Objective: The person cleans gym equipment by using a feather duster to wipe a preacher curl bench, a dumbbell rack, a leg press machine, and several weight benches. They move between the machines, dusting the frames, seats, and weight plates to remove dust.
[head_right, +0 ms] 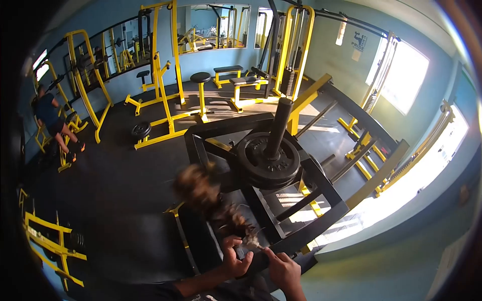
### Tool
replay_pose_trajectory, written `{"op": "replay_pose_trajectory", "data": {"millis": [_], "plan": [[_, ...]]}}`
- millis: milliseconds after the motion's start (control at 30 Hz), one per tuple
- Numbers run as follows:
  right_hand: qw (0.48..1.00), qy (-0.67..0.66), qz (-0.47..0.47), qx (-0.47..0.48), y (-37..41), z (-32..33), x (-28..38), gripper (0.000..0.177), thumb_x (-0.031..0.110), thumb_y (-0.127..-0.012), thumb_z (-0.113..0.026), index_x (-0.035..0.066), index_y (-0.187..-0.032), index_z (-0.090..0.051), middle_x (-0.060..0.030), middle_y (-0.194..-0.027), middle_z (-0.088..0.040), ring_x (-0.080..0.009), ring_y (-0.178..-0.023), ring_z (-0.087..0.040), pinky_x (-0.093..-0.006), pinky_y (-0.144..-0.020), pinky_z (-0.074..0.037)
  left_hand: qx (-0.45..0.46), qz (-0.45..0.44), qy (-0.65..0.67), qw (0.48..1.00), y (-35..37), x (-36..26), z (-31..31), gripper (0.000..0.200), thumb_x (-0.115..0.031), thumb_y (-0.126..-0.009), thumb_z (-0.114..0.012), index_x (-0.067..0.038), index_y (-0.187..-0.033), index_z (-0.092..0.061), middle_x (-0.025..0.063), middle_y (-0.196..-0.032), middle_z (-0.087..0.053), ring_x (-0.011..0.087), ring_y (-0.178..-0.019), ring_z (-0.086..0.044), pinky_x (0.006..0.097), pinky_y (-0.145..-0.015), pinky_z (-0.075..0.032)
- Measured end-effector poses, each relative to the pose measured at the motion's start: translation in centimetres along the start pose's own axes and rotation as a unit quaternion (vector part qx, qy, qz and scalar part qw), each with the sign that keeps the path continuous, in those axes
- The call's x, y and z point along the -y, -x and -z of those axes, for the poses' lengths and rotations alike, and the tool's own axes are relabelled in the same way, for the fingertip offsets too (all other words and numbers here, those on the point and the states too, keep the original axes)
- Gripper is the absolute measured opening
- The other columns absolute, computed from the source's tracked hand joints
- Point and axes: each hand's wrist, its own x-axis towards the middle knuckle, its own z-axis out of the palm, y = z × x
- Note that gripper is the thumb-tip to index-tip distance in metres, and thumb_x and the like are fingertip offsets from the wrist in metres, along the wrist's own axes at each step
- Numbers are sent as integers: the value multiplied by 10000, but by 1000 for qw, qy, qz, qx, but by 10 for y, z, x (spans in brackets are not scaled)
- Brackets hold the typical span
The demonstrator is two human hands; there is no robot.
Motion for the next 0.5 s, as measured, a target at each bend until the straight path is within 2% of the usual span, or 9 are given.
{"op": "replay_pose_trajectory", "data": {"millis": [67,133,200,267,333,367,400,467,500], "plan": [[999,-5,-5,32,-16,4,3,467,90,-843,-622,216,-1293,-649,-39,-804,-627,-245,-653,-650,-383,-559,-526,-19,-3,14,1000,1,2,-1,517,-94,-797,-727,-44,-1222,-438,196,-1150,-481,335,-1083,-504,438,-959,-420],[995,2,-90,32,-36,-5,6,467,100,-858,-612,198,-1314,-632,-69,-829,-636,-277,-695,-659,-396,-591,-532,-41,-11,32,999,-5,3,0,542,-91,-794,-729,-49,-1237,-420,205,-1157,-468,340,-1100,-492,449,-963,-415],[997,-41,-55,27,-63,-6,11,482,103,-863,-599,172,-1339,-609,-106,-821,-628,-329,-727,-653,-435,-640,-529,-43,-23,-13,999,-17,3,8,534,-86,-795,-727,-59,-1231,-421,211,-1156,-452,349,-1119,-472,465,-969,-408],[992,-113,-10,53,-96,-11,15,528,94,-861,-583,156,-1385,-562,-159,-861,-623,-375,-758,-641,-472,-689,-520,-55,-54,-79,994,-38,15,16,504,-82,-819,-713,-66,-1232,-424,169,-1121,-482,291,-1056,-518,411,-939,-427],[992,-125,-4,7,-135,-31,19,568,78,-869,-552,147,-1431,-507,-212,-896,-607,-405,-830,-632,-488,-750,-509,-21,64,14,998,-54,31,19,455,-85,-853,-695,-66,-1225,-435,102,-979,-540,210,-879,-568,348,-817,-460],[989,-150,6,3,-155,-44,21,577,75,-875,-535,139,-1447,-482,-228,-924,-606,-412,-870,-627,-492,-776,-505,-12,17,-26,999,-72,29,22,358,-112,-890,-677,-53,-1179,-476,42,-819,-550,159,-676,-544,306,-667,-449],[984,-175,17,-2,-174,-59,23,586,72,-882,-519,130,-1462,-458,-243,-952,-606,-419,-909,-622,-496,-801,-501,-13,12,-25,1000,-72,36,17,358,-112,-890,-677,-53,-1179,-476,42,-819,-550,159,-676,-544,306,-667,-449],[981,-188,36,26,-211,-89,34,632,15,-869,-494,85,-1491,-410,-263,-948,-629,-443,-927,-624,-468,-821,-502,7,109,45,993,-72,59,3,365,-86,-925,-630,-17,-1230,-443,31,-855,-538,97,-690,-505,268,-656,-426],[981,-189,37,20,-230,-97,34,632,15,-869,-494,85,-1491,-410,-263,-948,-629,-443,-927,-624,-468,-821,-502,9,103,44,994,-75,58,4,365,-86,-925,-630,-17,-1230,-443,31,-855,-538,97,-690,-505,268,-656,-426]]}}
